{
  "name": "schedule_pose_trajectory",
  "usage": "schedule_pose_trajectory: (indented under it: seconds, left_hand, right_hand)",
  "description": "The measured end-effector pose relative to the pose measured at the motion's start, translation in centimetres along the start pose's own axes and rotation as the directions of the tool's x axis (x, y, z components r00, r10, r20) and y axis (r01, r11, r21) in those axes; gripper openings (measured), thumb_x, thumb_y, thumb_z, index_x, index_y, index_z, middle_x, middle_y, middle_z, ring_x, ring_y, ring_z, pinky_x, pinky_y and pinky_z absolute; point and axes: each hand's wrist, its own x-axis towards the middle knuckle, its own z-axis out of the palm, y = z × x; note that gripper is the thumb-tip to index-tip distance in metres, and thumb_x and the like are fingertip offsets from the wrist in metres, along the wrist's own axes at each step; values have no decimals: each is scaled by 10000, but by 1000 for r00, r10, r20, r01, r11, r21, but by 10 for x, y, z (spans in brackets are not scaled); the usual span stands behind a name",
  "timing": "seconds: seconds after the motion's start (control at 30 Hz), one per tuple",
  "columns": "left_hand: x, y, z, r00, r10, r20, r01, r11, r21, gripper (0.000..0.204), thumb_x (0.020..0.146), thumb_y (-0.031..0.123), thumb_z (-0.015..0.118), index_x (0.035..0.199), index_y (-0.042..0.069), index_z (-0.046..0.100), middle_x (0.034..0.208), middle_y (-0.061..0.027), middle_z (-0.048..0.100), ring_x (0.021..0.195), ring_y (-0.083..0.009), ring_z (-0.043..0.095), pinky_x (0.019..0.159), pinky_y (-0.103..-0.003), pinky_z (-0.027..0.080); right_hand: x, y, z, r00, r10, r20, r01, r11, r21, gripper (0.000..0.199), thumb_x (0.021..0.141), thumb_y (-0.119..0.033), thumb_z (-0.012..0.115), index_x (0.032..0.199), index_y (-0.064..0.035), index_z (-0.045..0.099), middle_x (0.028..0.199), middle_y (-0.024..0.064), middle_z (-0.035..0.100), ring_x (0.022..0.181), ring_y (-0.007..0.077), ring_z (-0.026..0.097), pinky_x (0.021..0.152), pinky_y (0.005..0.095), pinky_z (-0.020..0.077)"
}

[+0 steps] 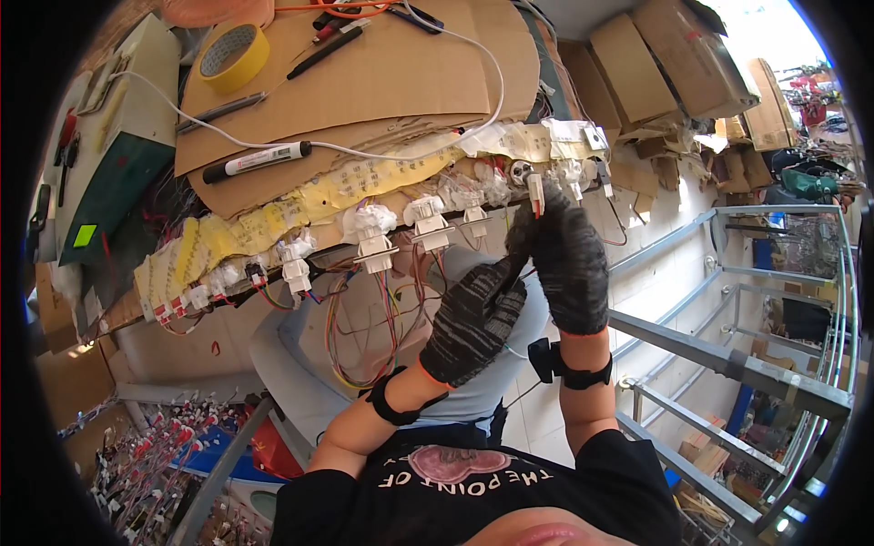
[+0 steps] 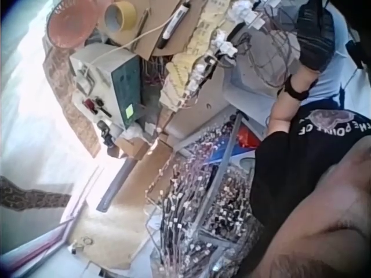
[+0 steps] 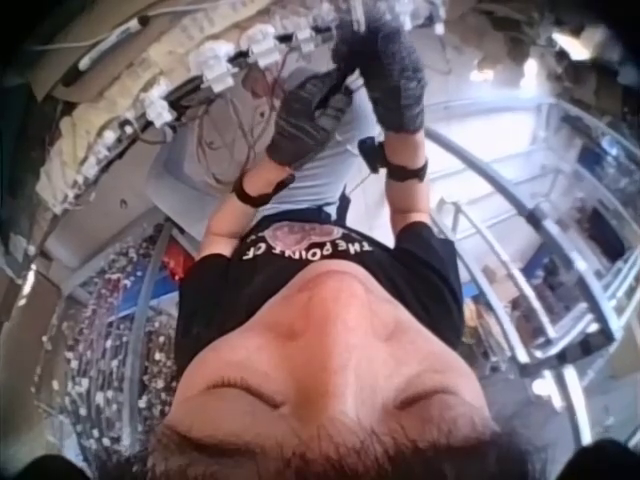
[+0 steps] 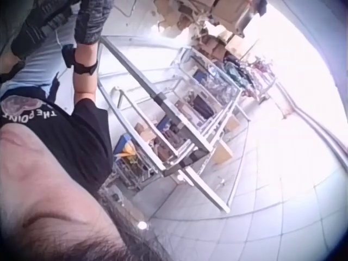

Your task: The person connects wire harnesses to a testing board, then unplugs them and hangs them on a metal rack. They then retrieve a new set of harnesses from the rack and connect them to the testing board.

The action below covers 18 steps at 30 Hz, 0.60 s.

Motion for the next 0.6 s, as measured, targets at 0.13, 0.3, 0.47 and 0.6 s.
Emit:
schedule_pose_trajectory:
  seconds: [0.13,0.3,0.47,0.6]
  left_hand:
    - [10,2,-3,973,-167,158,202,951,-233,322,823,130,565,1117,0,555,862,-179,610,761,-292,600,679,-371,472]
    - [15,-1,-4,935,-218,281,327,838,-436,368,848,136,527,1195,11,514,739,-132,585,629,-203,562,612,-316,455]
    - [13,3,6,961,-156,230,257,812,-524,414,851,99,510,1257,30,466,668,-89,526,560,-141,472,572,-279,420]
    - [11,-2,5,951,-161,263,285,785,-550,430,841,80,520,1263,29,459,655,-83,510,563,-118,461,558,-273,410]
  right_hand:
    - [8,-1,-6,998,-45,40,49,993,-103,300,890,-182,547,1119,12,551,816,62,597,686,130,567,643,252,475]
    - [12,-4,-5,978,-197,-65,165,929,-331,223,853,-45,562,1064,25,577,810,57,609,699,126,570,647,254,480]
    - [28,5,-12,764,-639,91,371,319,-872,300,695,29,641,993,6,613,828,106,578,692,173,587,641,265,481]
    - [26,0,-8,796,-594,114,354,305,-884,281,705,33,634,984,6,621,843,108,580,701,186,588,642,286,483]
